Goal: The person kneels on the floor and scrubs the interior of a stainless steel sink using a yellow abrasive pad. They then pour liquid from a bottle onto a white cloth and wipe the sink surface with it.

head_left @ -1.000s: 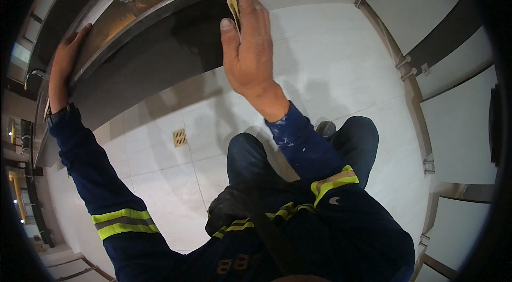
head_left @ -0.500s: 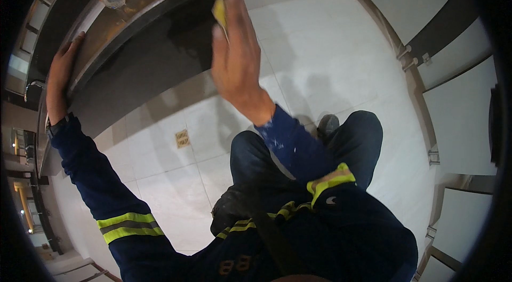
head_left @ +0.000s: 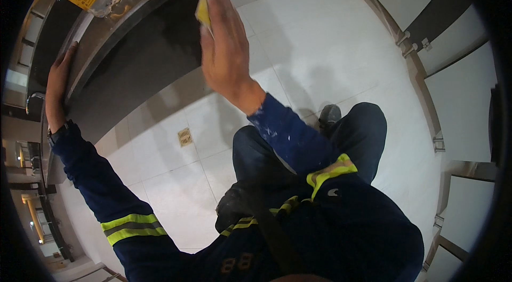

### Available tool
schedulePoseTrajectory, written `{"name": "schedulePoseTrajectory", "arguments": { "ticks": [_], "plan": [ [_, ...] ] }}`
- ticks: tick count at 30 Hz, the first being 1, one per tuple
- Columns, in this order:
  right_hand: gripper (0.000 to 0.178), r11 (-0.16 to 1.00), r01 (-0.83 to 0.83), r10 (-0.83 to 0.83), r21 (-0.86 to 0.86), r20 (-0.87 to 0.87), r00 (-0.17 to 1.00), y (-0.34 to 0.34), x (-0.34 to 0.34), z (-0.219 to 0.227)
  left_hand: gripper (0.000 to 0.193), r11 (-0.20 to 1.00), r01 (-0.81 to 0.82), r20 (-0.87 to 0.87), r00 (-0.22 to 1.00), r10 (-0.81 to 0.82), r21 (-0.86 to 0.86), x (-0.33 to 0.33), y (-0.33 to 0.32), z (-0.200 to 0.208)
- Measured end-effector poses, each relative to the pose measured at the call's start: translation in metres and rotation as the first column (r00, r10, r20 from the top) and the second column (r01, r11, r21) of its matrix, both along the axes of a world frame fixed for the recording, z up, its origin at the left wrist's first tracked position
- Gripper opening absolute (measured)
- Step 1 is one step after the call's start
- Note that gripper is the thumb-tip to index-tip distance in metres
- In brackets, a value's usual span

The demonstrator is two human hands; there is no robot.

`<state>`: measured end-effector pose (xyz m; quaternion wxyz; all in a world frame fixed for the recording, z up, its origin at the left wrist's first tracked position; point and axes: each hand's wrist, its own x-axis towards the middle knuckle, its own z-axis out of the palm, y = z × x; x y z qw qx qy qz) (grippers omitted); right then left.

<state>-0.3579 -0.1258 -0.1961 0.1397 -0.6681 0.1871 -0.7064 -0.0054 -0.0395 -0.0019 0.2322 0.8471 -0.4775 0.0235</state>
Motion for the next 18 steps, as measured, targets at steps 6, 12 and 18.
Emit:
{"name": "schedulePoseTrajectory", "arguments": {
  "ticks": [6, 12, 18],
  "plan": [
    [0.058, 0.985, -0.032, 0.058, 0.172, -0.150, 0.987, 0.021, -0.021, -0.064, 0.073, 1.000, 0.022, 0.029, 0.999, -0.021, -0.017, -0.002, 0.005, 0.004],
    [0.063, 1.000, 0.027, -0.027, -0.003, -0.006, 1.000, -0.001, -0.002, -0.003, 0.073, 1.000, 0.007, 0.037, 0.999, -0.008, 0.002, -0.002, 0.005, 0.007],
    [0.064, 0.983, -0.060, 0.071, 0.173, -0.056, 0.996, 0.025, -0.022, -0.056, 0.075, 0.999, 0.043, 0.029, 0.999, -0.043, -0.011, 0.004, 0.006, 0.006]
  ]
}}
